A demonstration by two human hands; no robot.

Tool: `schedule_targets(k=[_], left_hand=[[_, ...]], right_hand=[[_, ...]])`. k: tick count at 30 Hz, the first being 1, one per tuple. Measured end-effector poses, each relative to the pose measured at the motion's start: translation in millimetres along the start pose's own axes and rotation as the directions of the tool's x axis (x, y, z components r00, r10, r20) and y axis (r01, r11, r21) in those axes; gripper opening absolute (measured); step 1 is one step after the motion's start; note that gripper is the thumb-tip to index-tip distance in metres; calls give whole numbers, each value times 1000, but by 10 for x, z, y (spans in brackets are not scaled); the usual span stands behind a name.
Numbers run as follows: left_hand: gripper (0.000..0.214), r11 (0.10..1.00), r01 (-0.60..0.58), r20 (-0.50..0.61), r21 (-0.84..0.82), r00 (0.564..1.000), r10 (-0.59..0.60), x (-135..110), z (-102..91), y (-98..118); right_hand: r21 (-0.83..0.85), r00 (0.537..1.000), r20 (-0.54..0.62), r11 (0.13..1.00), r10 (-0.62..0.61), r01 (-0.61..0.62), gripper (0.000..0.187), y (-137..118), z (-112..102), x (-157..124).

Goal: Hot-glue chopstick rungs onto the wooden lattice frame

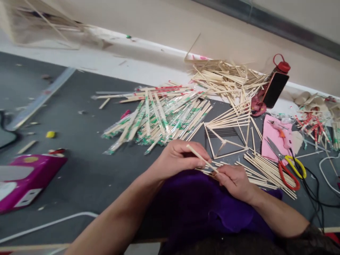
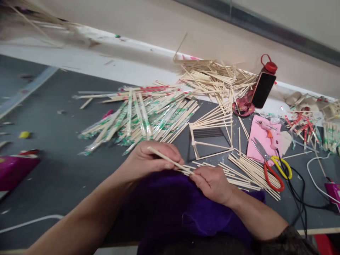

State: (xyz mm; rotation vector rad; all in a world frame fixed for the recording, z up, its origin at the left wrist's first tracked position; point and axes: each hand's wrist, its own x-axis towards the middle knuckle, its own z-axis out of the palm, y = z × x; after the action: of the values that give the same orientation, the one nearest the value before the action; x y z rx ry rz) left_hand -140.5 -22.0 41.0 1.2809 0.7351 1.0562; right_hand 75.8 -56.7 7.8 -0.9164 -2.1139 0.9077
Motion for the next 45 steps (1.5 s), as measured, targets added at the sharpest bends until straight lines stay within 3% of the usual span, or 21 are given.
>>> schedule_targets(k=[4, 8, 12, 15, 17, 19, 20, 23, 26, 28, 31, 35, 39, 41, 45], left_hand=[[6, 1000, 17, 130, 1, 991, -17, -2, 80, 51], [7, 985, -14, 24, -170, 1000, 19, -30, 42, -19], [8, 979, -40, -69, -201, 997, 26, -30, -3, -36], [9, 974, -93, -38, -205, 995, 87, -44, 43, 59], [8, 974, -112, 23, -199, 993, 119, -77, 105, 160], [7, 980, -88, 131, -180, 985, 113, -123, 184, 267], [7, 984, -62, 192, -166, 977, 94, -142, 232, 313], [4, 995, 44, 337, -95, 942, -9, -154, 432, 391], [13, 976, 219, 415, 2, 888, -200, -81, 712, 365], [15, 929, 368, 415, 39, 840, -350, -14, 901, 315], [16, 867, 498, 397, -11, 798, -454, 72, 1105, 246], [21, 832, 550, 424, -78, 773, -471, 154, 1210, 159], [28, 820, 559, 380, -122, 790, -481, 207, 1250, -5], [29, 820, 562, 352, -114, 794, -495, 214, 1259, -93], [30, 839, 530, 297, -120, 826, -479, 205, 1231, -188]], right_hand=[[24, 1000, 29, 1000, -6, 5, 29, -45, -25, 30], [-34, 996, 89, 999, 21, -18, 26, -220, -202, 40], [-88, 992, 93, 993, 83, -75, 24, -324, -560, -49], [-152, 970, -44, 958, 238, -242, 26, -143, -978, -169], [-237, 885, -273, 865, 377, -442, 31, 107, -1320, -251], [-359, 729, -505, 656, 462, -664, 34, 408, -1661, -317], [-374, 688, -556, 599, 466, -708, 34, 558, -1811, -341], [-372, 610, -607, 496, 509, -784, 29, 949, -2116, -363], [-312, 539, -604, 448, 587, -838, 27, 1197, -2217, -313], [-249, 497, -611, 446, 617, -860, 21, 1264, -2231, -265], [-119, 457, -635, 506, 623, -854, 17, 1218, -2233, -217], [132, 446, -664, 682, 600, -720, 23, 979, -2181, -193], [332, 486, -674, 816, 556, -473, 29, 699, -2062, -124], [406, 521, -651, 833, 552, -375, 32, 575, -1993, -72], [569, 604, -545, 786, 581, -242, 37, 372, -1840, 41]])
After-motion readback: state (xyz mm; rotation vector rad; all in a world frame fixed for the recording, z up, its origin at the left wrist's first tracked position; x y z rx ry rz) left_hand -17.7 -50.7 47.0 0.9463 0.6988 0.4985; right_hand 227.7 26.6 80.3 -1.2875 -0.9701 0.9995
